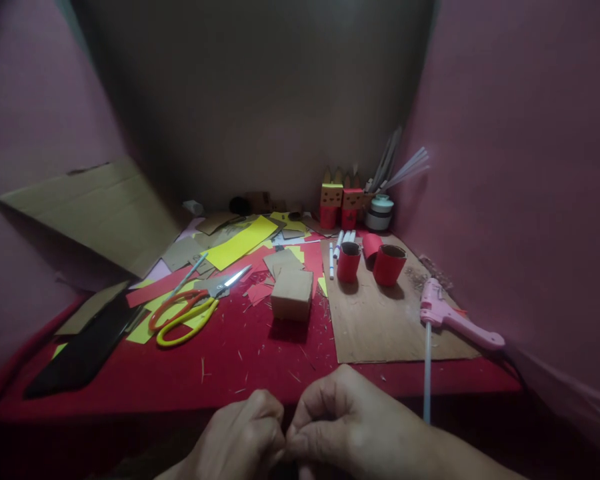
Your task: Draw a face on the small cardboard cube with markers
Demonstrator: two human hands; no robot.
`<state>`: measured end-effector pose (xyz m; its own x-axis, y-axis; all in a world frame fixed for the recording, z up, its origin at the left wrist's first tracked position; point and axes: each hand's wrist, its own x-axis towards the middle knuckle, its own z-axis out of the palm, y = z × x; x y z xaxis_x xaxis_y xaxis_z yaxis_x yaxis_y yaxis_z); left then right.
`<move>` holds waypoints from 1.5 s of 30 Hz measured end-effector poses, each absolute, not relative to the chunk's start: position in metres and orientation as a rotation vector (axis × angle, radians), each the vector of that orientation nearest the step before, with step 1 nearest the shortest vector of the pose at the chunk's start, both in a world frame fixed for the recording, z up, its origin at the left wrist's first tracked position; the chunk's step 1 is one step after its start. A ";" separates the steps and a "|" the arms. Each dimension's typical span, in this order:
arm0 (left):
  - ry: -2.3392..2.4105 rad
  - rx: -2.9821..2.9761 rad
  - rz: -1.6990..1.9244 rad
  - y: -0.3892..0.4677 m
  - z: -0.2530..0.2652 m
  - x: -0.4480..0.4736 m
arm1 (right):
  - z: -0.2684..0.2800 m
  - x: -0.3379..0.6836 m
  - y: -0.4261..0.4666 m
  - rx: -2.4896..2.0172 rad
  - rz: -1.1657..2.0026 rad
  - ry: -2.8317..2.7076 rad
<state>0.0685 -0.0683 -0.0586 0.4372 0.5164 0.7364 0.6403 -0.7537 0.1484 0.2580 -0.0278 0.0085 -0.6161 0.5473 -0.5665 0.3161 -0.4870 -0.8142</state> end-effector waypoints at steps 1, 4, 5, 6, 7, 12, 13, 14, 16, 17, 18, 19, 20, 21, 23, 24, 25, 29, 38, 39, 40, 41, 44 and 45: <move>-1.016 -2.511 -1.160 -0.069 -0.057 0.067 | 0.009 0.257 -0.026 -1.272 2.281 -1.489; -0.970 -2.517 -1.100 -0.073 -0.055 0.063 | 0.010 0.256 -0.023 -1.234 2.272 -1.541; -0.962 -2.518 -1.102 -0.073 -0.055 0.062 | 0.011 0.257 -0.022 -1.227 2.244 -1.591; -0.957 -2.526 -1.098 -0.073 -0.056 0.061 | 0.013 0.257 -0.022 -1.222 2.217 -1.647; -0.964 -2.530 -1.101 -0.072 -0.057 0.060 | 0.016 0.258 -0.023 -1.207 2.199 -1.709; -1.153 -2.416 -1.354 -0.058 -0.062 0.054 | 0.032 0.258 -0.027 -0.881 2.153 -2.085; -1.204 -2.437 -1.365 -0.055 -0.062 0.052 | 0.034 0.258 -0.027 -0.863 2.109 -2.098; -1.253 -2.471 -1.357 -0.052 -0.063 0.050 | 0.036 0.259 -0.026 -0.891 2.073 -2.066; -1.317 -2.527 -1.316 -0.050 -0.063 0.045 | 0.037 0.263 -0.022 -0.986 2.044 -1.916; -1.330 -2.542 -1.296 -0.051 -0.062 0.042 | 0.037 0.266 -0.018 -1.008 2.038 -1.835; -1.329 -2.563 -1.268 -0.052 -0.061 0.039 | 0.035 0.268 -0.013 -0.999 2.021 -1.770; -1.311 -2.581 -1.240 -0.053 -0.060 0.037 | 0.033 0.271 -0.007 -0.964 1.989 -1.716; -1.282 -2.596 -1.217 -0.053 -0.059 0.034 | 0.032 0.273 -0.001 -0.911 1.941 -1.656; -1.247 -2.605 -1.203 -0.054 -0.057 0.031 | 0.031 0.275 0.006 -0.842 1.893 -1.593; -1.216 -2.616 -1.185 -0.051 -0.053 0.024 | 0.033 0.277 0.022 -0.739 1.795 -1.450; -1.247 -2.609 -1.186 -0.049 -0.050 0.020 | 0.036 0.277 0.030 -0.706 1.743 -1.403; -1.307 -2.594 -1.194 -0.045 -0.047 0.016 | 0.040 0.278 0.040 -0.681 1.668 -1.374; -1.565 -2.523 -1.241 -0.016 -0.028 -0.002 | 0.058 0.282 0.083 -0.717 1.418 -1.347; -2.062 -2.559 -1.161 0.092 0.007 0.010 | 0.062 0.259 0.156 -0.957 1.027 -1.541; -2.093 -2.513 -1.205 0.102 0.003 0.013 | 0.063 0.254 0.161 -0.968 1.018 -1.550; -2.117 -2.486 -1.247 0.110 -0.002 0.016 | 0.065 0.249 0.166 -0.976 1.009 -1.551; -2.135 -2.460 -1.297 0.116 -0.008 0.017 | 0.066 0.246 0.170 -0.980 1.004 -1.548; -2.143 -2.402 -1.493 0.120 -0.022 0.016 | 0.069 0.239 0.173 -0.969 1.016 -1.544; -2.122 -2.400 -1.572 0.118 -0.024 0.014 | 0.068 0.237 0.169 -0.962 1.033 -1.554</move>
<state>0.0140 0.1181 -0.0238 -0.0460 0.9464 0.3198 0.5813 -0.2350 0.7790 0.2371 0.1691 0.0678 -0.1883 0.9353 0.2997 0.0852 0.3196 -0.9437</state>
